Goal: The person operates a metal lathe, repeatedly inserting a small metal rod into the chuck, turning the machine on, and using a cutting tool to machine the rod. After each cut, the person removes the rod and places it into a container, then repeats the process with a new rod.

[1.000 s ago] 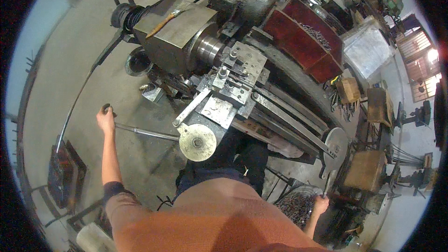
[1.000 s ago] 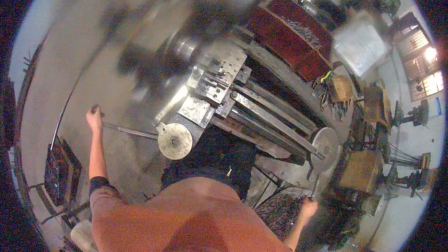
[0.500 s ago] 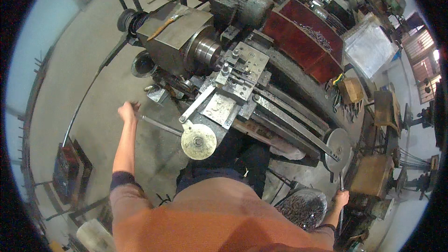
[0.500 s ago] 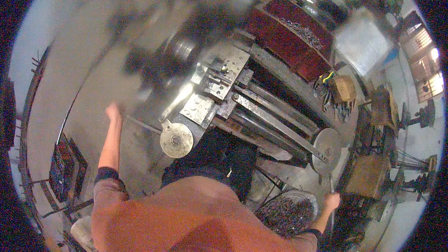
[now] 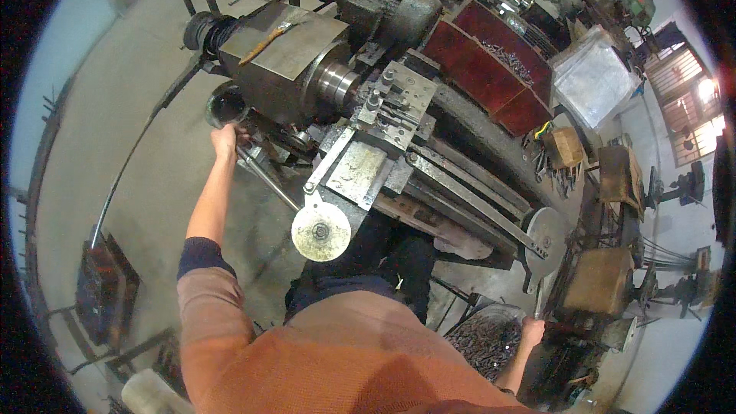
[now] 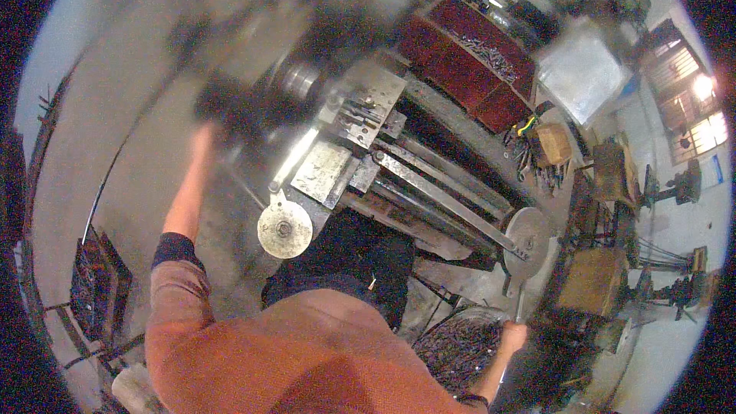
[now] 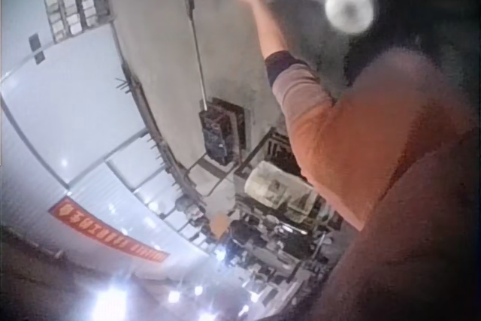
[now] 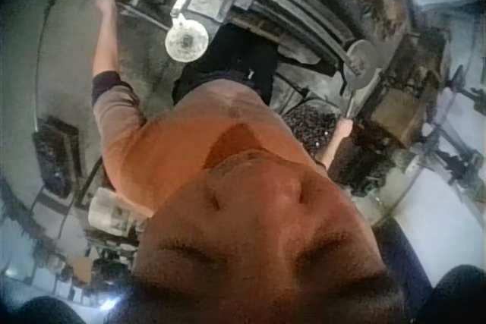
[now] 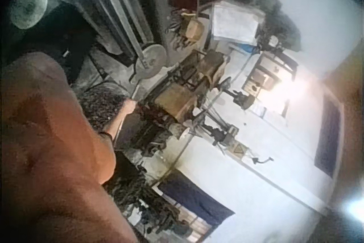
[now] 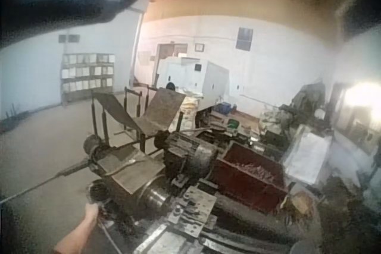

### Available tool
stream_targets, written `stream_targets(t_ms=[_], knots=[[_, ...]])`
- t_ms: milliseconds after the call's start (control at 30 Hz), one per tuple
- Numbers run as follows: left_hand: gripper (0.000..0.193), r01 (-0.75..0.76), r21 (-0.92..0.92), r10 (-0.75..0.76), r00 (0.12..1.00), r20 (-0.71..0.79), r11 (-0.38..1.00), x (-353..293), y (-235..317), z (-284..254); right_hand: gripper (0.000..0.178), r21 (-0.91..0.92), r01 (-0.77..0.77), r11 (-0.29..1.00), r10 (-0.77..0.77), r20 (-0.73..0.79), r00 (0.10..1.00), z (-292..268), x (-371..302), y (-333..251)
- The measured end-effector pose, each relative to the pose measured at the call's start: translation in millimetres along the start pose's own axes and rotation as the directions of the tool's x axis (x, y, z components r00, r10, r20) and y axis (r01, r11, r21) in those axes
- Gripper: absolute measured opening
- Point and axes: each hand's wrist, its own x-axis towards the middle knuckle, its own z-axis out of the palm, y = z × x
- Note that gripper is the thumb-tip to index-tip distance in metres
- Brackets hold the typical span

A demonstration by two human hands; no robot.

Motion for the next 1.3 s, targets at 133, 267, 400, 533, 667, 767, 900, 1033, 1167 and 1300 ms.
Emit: stream_targets(t_ms=[133, 267, 400, 533, 667, 767, 900, 1033, 1167, 1300], knots=[[0.017, -0.028, -0.006, 0.028, 0.999, -0.021, 1.000, 6, -7, -3, 0.039, 0.018, 0.006, 1.000, -0.006, 0.008, 1.000, 0, -13, -4], [0.018, -0.002, -0.171, -0.012, 0.997, -0.076, 0.985, 5, -6, -2, 0.040, 0.051, 0.020, 0.998, -0.018, -0.032, 0.999, 7, -11, 1], [0.018, -0.024, -0.097, 0.017, 0.997, -0.075, 0.995, 3, 0, -9, 0.039, -0.008, 0.098, 0.995, -0.098, -0.124, 0.987, 5, 28, 11], [0.018, 0.043, 0.063, -0.036, 0.993, -0.109, 0.997, -12, 22, 9, 0.034, -0.143, 0.243, 0.959, -0.268, -0.193, 0.944, 14, 94, 36], [0.016, -0.033, -0.048, 0.030, 0.998, -0.055, 0.998, -6, 11, 6, 0.031, -0.185, 0.184, 0.965, -0.222, -0.217, 0.951, 10, 133, 18], [0.019, 0.027, 0.027, -0.028, 1.000, 0.015, 0.999, -29, 24, 5, 0.035, -0.204, 0.086, 0.975, -0.150, -0.324, 0.934, 15, 122, 1], [0.033, -0.060, 0.115, 0.031, 0.971, 0.236, 0.992, 0, 6, -48, 0.057, -0.175, 0.153, 0.973, -0.217, -0.449, 0.867, 35, 88, 22], [0.043, -0.229, 0.535, 0.164, 0.972, 0.167, 0.813, 57, -61, -112, 0.064, -0.099, 0.270, 0.958, -0.285, -0.451, 0.846, 32, 33, 16], [0.027, -0.401, 0.912, 0.074, 0.915, 0.396, 0.084, 66, -69, -89, 0.062, -0.074, 0.355, 0.932, -0.353, -0.409, 0.842, 41, 66, 53], [0.034, -0.463, 0.886, 0.188, 0.870, 0.456, -0.010, 42, -70, -49, 0.059, -0.094, 0.207, 0.974, -0.227, -0.360, 0.905, 36, 59, 40]])
